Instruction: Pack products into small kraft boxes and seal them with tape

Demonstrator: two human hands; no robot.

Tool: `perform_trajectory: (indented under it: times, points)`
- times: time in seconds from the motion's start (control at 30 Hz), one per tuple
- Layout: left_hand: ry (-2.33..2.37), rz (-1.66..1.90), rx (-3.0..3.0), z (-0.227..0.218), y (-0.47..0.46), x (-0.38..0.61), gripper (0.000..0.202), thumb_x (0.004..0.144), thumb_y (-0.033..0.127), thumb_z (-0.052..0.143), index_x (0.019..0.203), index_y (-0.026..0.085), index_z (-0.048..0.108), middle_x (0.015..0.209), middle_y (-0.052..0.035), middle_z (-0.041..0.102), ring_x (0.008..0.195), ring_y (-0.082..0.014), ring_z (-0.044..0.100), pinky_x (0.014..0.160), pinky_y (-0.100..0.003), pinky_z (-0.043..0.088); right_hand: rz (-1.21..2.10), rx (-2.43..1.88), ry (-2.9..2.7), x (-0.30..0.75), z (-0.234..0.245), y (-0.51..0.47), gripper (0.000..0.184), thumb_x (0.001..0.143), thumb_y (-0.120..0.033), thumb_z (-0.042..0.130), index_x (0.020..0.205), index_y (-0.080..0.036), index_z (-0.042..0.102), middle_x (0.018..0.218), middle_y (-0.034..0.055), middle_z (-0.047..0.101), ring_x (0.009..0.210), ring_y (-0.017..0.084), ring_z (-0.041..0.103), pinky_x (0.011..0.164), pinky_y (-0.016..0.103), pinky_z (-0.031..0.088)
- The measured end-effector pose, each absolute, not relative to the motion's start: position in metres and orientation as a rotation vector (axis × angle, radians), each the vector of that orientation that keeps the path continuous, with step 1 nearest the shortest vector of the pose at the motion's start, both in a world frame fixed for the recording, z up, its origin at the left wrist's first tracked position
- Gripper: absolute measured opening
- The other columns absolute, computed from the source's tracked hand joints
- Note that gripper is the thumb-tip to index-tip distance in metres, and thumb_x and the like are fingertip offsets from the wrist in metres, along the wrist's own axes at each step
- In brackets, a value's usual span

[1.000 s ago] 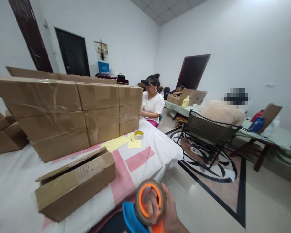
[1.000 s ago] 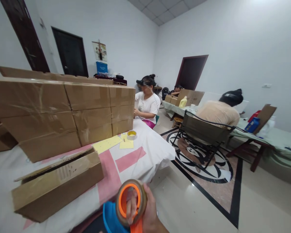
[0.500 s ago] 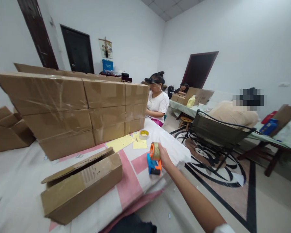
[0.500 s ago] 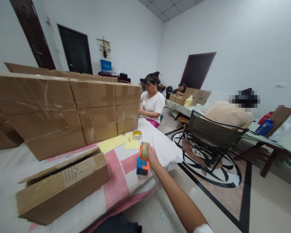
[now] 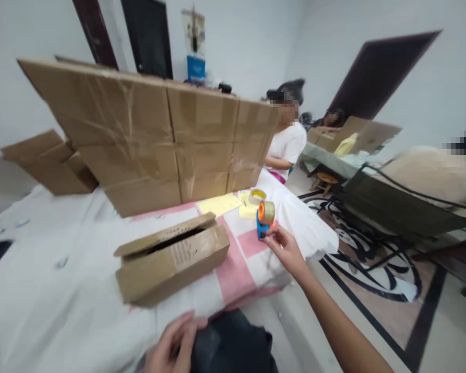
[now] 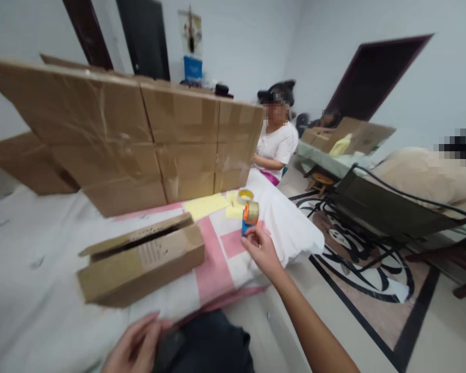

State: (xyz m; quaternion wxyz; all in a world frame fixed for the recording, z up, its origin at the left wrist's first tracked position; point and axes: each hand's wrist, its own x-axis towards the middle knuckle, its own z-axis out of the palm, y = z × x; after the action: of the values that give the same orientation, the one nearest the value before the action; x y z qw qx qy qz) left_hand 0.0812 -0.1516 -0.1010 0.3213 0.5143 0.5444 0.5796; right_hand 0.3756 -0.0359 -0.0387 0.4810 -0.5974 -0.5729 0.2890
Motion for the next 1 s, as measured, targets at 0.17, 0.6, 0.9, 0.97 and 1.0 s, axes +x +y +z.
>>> perform_trajectory:
  times: [0.17, 0.6, 0.9, 0.97, 1.0]
  points:
    - [1.306, 1.561, 1.146, -0.085, -0.134, 0.092, 0.017, 0.09, 0.037, 0.067, 0.101, 0.024, 0.066, 0.084, -0.0016, 0.079, 0.038, -0.0071, 0.047, 0.038, -0.02, 0.042, 1.045, -1.104, -1.826, 0.308, -0.021, -0.101, 0.022, 0.086, -0.034, 0.072, 0.101, -0.018, 0.07, 0.079, 0.0014, 0.058, 0.067, 0.014, 0.049, 0.059, 0.026, 0.036]
    - [1.687, 1.408, 1.723, -0.062, -0.124, 0.069, 0.016, 0.097, 0.032, 0.059, 0.106, 0.022, 0.066, 0.083, 0.0003, 0.077, 0.05, -0.0093, 0.056, 0.053, -0.023, 0.045, 0.708, -0.951, -1.791, 0.284, 0.028, -0.076, 0.015, 0.098, -0.019, 0.059, 0.083, -0.021, 0.06, 0.074, 0.0006, 0.054, 0.07, 0.016, 0.05, 0.066, 0.03, 0.037]
    - [2.027, 1.408, 2.433, -0.02, -0.082, 0.038, 0.04, 0.091, 0.033, 0.068, 0.128, 0.021, 0.061, 0.135, -0.0101, 0.067, 0.124, -0.0298, 0.061, 0.106, -0.048, 0.034, 0.584, -0.777, -2.136, 0.282, 0.083, -0.025, 0.011, 0.102, -0.02, 0.049, 0.097, -0.023, 0.058, 0.105, 0.008, 0.056, 0.102, 0.024, 0.054, 0.092, 0.04, 0.041]
    - [2.038, 1.139, 2.457, -0.016, -0.074, 0.037, 0.053, 0.095, 0.041, 0.062, 0.142, 0.021, 0.051, 0.147, -0.0102, 0.058, 0.136, -0.0306, 0.053, 0.115, -0.053, 0.024, 0.718, -0.747, -2.152, 0.27, 0.086, -0.017, 0.009, 0.103, -0.022, 0.05, 0.096, -0.023, 0.056, 0.107, 0.008, 0.058, 0.105, 0.023, 0.055, 0.093, 0.039, 0.042]
    - [2.03, 1.042, 2.437, -0.016, -0.071, 0.037, 0.056, 0.095, 0.043, 0.061, 0.145, 0.021, 0.047, 0.148, -0.0097, 0.057, 0.137, -0.0302, 0.052, 0.117, -0.053, 0.021, 0.82, -0.731, -2.145, 0.265, 0.087, -0.013, 0.009, 0.103, -0.024, 0.051, 0.095, -0.022, 0.055, 0.105, 0.0076, 0.059, 0.103, 0.022, 0.056, 0.09, 0.038, 0.043]
